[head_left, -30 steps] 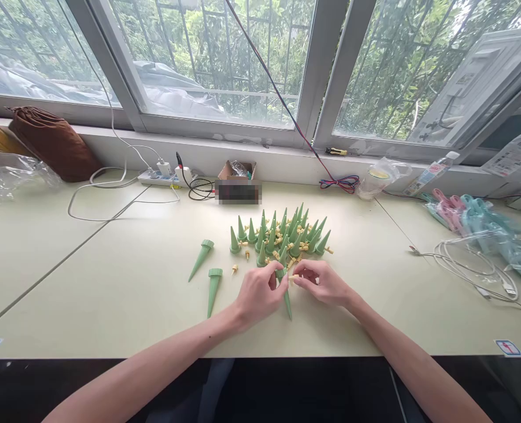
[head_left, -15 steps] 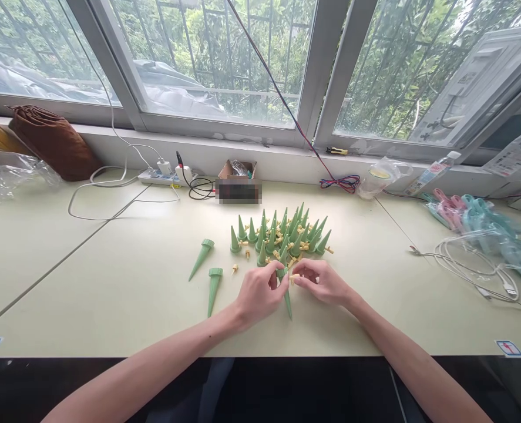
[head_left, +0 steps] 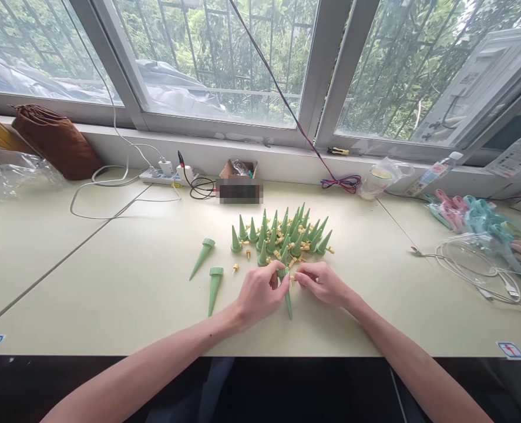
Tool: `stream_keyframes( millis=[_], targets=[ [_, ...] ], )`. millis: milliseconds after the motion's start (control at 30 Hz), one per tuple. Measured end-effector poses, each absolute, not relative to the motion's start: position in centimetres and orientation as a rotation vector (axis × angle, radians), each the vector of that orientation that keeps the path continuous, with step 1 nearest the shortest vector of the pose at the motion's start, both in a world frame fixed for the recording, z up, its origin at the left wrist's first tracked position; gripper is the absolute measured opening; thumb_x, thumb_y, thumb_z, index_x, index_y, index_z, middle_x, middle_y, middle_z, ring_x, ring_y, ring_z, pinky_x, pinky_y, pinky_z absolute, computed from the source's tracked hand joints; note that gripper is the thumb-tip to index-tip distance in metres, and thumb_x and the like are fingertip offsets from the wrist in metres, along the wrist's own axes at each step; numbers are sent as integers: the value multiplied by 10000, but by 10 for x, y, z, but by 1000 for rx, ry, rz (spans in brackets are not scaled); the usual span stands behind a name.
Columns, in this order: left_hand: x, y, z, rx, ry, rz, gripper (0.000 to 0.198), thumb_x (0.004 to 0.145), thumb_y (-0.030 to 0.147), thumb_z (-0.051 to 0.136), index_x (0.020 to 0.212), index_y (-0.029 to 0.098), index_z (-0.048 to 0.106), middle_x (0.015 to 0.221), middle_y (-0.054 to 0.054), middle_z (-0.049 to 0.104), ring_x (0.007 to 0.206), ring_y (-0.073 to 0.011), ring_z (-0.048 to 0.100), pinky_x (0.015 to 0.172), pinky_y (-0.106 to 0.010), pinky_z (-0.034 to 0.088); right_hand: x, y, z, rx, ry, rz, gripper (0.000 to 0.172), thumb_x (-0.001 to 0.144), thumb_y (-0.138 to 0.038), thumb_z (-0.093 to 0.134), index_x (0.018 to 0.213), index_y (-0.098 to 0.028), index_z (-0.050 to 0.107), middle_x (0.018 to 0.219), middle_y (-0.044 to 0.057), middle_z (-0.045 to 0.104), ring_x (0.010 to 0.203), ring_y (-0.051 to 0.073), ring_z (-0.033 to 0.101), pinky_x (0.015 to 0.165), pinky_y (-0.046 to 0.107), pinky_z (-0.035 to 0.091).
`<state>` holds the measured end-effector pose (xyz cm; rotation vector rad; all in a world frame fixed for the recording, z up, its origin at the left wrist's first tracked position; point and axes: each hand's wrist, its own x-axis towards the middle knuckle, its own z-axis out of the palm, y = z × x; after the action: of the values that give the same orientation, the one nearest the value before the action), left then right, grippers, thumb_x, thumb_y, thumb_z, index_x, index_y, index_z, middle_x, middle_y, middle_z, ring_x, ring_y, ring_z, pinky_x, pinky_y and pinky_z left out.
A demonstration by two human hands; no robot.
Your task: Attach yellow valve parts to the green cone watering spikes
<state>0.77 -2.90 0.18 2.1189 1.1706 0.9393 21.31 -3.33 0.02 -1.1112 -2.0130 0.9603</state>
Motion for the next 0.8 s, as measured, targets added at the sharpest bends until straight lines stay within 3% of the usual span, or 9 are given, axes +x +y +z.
stream_keyframes(
  millis=[133, 533, 800],
  targets=[
    [8, -29, 3, 2124, 1175, 948, 135, 909, 299, 560, 917, 174, 610, 507, 87, 438, 451, -78, 386, 498, -213, 317, 214, -34, 2, -1117, -1992, 945, 264, 961, -424, 575, 959, -166, 634, 697, -2, 565, 527, 105, 408, 478, 241, 339],
    [8, -29, 4, 2144, 1166, 937, 112, 902, 282, 569, 886, 176, 601, 516, 84, 438, 460, -79, 388, 496, -213, 314, 213, -33, -1, -1091, -2028, 938, 324, 1007, -354, 495, 766, -168, 608, 630, -4, 578, 524, 104, 440, 509, 239, 346],
    [8, -29, 4, 2135, 1179, 952, 124, 901, 290, 562, 910, 176, 610, 516, 80, 441, 461, -84, 385, 491, -214, 319, 215, -35, -2, -1123, -2009, 931, 214, 961, -365, 574, 953, -159, 630, 713, 6, 572, 533, 109, 397, 489, 247, 334]
  ],
)
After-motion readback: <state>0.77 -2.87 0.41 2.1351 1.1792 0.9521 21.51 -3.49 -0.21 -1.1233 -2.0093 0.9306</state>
